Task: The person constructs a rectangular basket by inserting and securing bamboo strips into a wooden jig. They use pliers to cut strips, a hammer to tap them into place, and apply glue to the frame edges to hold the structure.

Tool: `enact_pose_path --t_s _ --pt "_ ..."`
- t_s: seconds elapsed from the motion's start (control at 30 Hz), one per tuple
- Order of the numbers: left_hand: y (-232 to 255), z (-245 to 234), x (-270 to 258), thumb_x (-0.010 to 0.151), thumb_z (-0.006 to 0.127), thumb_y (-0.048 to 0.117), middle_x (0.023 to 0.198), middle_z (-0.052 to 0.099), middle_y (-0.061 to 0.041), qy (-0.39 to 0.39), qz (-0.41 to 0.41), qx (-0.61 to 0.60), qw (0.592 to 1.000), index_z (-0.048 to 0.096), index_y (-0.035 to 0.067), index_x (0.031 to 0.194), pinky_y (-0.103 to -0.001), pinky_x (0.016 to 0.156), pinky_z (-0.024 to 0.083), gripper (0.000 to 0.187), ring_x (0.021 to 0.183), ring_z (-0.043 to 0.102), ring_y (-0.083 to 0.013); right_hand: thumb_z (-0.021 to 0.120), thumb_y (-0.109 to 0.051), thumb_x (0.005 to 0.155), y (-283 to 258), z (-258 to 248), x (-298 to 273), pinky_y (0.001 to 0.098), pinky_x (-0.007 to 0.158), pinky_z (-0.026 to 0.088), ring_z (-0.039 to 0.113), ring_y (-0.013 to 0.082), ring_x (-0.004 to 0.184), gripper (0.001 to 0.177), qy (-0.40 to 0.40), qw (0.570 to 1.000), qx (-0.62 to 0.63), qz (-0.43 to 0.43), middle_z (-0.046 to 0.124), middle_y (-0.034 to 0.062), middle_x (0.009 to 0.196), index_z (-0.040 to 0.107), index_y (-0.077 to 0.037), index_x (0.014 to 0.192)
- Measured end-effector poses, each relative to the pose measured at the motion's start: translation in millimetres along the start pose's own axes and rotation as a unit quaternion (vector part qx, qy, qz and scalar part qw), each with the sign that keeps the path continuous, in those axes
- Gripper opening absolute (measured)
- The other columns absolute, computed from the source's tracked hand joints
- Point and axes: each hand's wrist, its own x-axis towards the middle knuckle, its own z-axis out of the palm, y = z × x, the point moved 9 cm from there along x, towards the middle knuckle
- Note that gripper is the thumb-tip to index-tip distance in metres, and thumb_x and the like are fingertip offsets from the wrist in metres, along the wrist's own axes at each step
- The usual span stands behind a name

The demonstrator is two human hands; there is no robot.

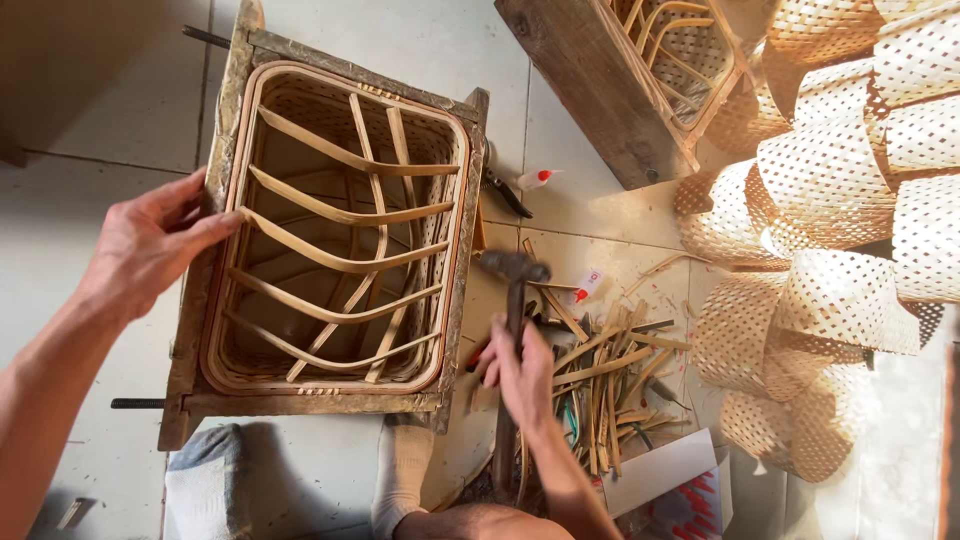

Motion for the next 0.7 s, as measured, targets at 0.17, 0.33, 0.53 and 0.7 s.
enact_pose_path --t_s 0.17,0.33,0.53,0.7 --pt "-41 -1 -66 0.091 0.078 0.03 0.133 0.067 -0.021 0.01 -0.066 0.086 0.994 0.053 0.013 0.154 -0.043 0.08 0.063 0.07 0.102 0.072 -0.0294 0.04 -0.037 0.107 -74 -11 86 0.0257 0.034 0.045 0.056 0.0099 0.04 0.039 -0.045 0.991 -0.061 -0.106 0.064 0.0073 0.069 0.054 -0.003 0.121" --pt "-77 10 -98 0.089 0.076 0.026 0.124 0.075 -0.015 0.039 -0.051 -0.147 0.987 0.062 0.008 0.143 -0.032 0.085 0.06 0.059 0.1 0.071 -0.0181 0.045 -0.034 0.111 -118 19 141 0.0243 0.038 0.045 0.052 0.0087 0.041 0.035 -0.055 0.986 -0.097 -0.124 0.061 0.0057 0.068 0.059 -0.003 0.118" --pt "-65 11 -97 0.089 0.076 0.023 0.117 0.076 -0.009 0.053 -0.047 -0.196 0.978 0.064 0.009 0.141 -0.024 0.082 0.057 0.055 0.094 0.066 -0.009 0.044 -0.027 0.109 -155 45 125 0.0248 0.034 0.043 0.048 0.0076 0.039 0.034 -0.077 0.982 -0.093 -0.147 0.057 0.0029 0.065 0.057 -0.008 0.133" --pt "-69 16 -106 0.088 0.075 0.02 0.112 0.076 -0.005 0.053 -0.083 -0.215 0.972 0.06 0.011 0.143 -0.024 0.077 0.059 0.057 0.088 0.069 -0.0091 0.046 -0.023 0.111 -183 132 69 0.0231 0.041 0.05 0.06 0.0089 0.054 0.032 -0.23 0.927 -0.122 -0.269 0.066 0.0046 0.089 0.055 -0.006 0.138"
